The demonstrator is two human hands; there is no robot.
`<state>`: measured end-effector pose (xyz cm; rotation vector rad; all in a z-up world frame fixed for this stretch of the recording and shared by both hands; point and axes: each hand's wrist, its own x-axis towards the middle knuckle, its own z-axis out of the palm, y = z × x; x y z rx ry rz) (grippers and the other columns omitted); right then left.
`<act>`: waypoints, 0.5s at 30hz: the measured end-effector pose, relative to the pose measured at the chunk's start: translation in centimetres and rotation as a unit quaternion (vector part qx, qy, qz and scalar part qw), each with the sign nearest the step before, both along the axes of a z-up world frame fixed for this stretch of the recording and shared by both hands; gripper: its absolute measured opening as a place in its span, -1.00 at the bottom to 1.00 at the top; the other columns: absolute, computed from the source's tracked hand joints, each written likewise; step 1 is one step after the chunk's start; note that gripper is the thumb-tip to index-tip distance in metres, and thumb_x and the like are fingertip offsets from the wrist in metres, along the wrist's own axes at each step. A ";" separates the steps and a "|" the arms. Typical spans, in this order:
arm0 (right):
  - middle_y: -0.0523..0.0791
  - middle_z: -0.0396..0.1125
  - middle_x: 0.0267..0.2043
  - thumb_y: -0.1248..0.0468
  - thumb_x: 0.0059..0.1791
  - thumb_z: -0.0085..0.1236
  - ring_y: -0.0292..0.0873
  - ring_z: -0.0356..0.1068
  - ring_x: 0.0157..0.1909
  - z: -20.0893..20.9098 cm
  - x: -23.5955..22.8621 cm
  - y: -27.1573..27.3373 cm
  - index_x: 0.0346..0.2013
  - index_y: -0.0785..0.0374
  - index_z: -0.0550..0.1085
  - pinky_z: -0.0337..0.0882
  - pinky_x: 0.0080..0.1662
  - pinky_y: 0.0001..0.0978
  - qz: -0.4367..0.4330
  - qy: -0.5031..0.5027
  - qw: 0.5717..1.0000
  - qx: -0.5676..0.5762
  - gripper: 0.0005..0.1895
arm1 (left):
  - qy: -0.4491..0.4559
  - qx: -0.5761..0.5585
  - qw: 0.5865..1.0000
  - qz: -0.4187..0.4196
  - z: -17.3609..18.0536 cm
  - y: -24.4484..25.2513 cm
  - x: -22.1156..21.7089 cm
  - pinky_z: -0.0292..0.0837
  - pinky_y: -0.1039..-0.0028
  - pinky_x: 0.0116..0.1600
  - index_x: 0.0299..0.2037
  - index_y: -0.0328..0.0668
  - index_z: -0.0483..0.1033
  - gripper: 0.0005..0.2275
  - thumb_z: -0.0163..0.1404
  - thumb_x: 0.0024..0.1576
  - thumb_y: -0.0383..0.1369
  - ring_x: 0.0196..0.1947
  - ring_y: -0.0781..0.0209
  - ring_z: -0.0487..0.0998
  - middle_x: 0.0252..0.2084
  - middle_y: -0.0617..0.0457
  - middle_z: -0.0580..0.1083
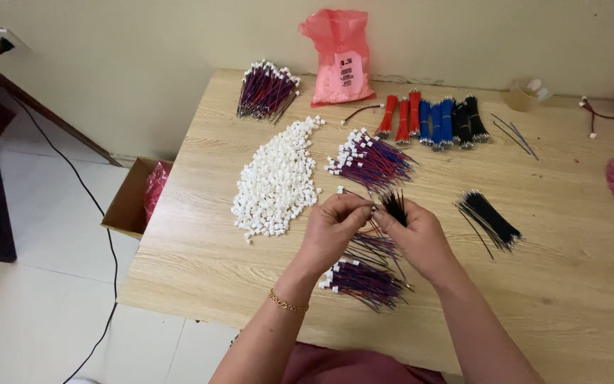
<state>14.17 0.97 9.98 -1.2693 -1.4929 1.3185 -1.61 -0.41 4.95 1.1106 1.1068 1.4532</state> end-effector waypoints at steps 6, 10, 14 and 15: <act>-0.12 0.31 -0.48 0.31 -0.03 0.17 -0.24 0.21 -0.42 -1.7 -0.3 -0.1 -0.35 0.36 0.47 0.34 -0.28 -0.38 0.008 0.039 0.999 -0.013 -0.87 | 0.063 0.066 0.994 0.054 -1.4 -0.7 0.3 0.45 0.55 -0.18 -0.22 -0.23 0.63 -0.90 0.12 0.09 -0.48 -0.26 0.28 0.51 -0.26 -0.06 0.45; -0.20 0.31 -0.49 0.37 -0.05 0.21 -0.37 0.22 -0.47 -2.8 -0.8 -0.6 -0.35 0.27 0.44 0.27 -0.38 -0.58 -0.025 0.092 0.995 -0.007 -0.91 | 0.061 0.071 0.993 0.075 -1.4 -1.5 0.4 0.45 0.56 -0.18 -0.23 -0.21 0.64 -0.91 0.13 0.09 -0.48 -0.25 0.30 0.50 -0.27 -0.04 0.46; -0.13 0.29 -0.54 0.34 -0.01 0.16 -0.34 0.18 -0.54 -1.6 -1.2 -1.1 -0.36 0.29 0.44 0.25 -0.44 -0.51 -0.035 0.107 0.994 -0.002 -0.91 | 0.032 0.050 0.995 0.082 -2.5 -1.4 0.3 0.48 0.55 -0.18 -0.22 -0.22 0.63 -0.90 0.11 0.10 -0.48 -0.27 0.29 0.52 -0.26 -0.04 0.47; -0.08 0.39 -0.45 0.33 -0.02 0.18 -0.27 0.27 -0.41 -1.2 -1.1 -1.1 -0.34 0.35 0.49 0.37 -0.28 -0.40 -0.022 0.055 0.998 0.015 -0.89 | 0.011 0.033 0.996 0.079 -2.9 -1.4 0.2 0.51 0.54 -0.18 -0.20 -0.24 0.63 -0.90 0.10 0.11 -0.50 -0.27 0.28 0.53 -0.24 -0.06 0.47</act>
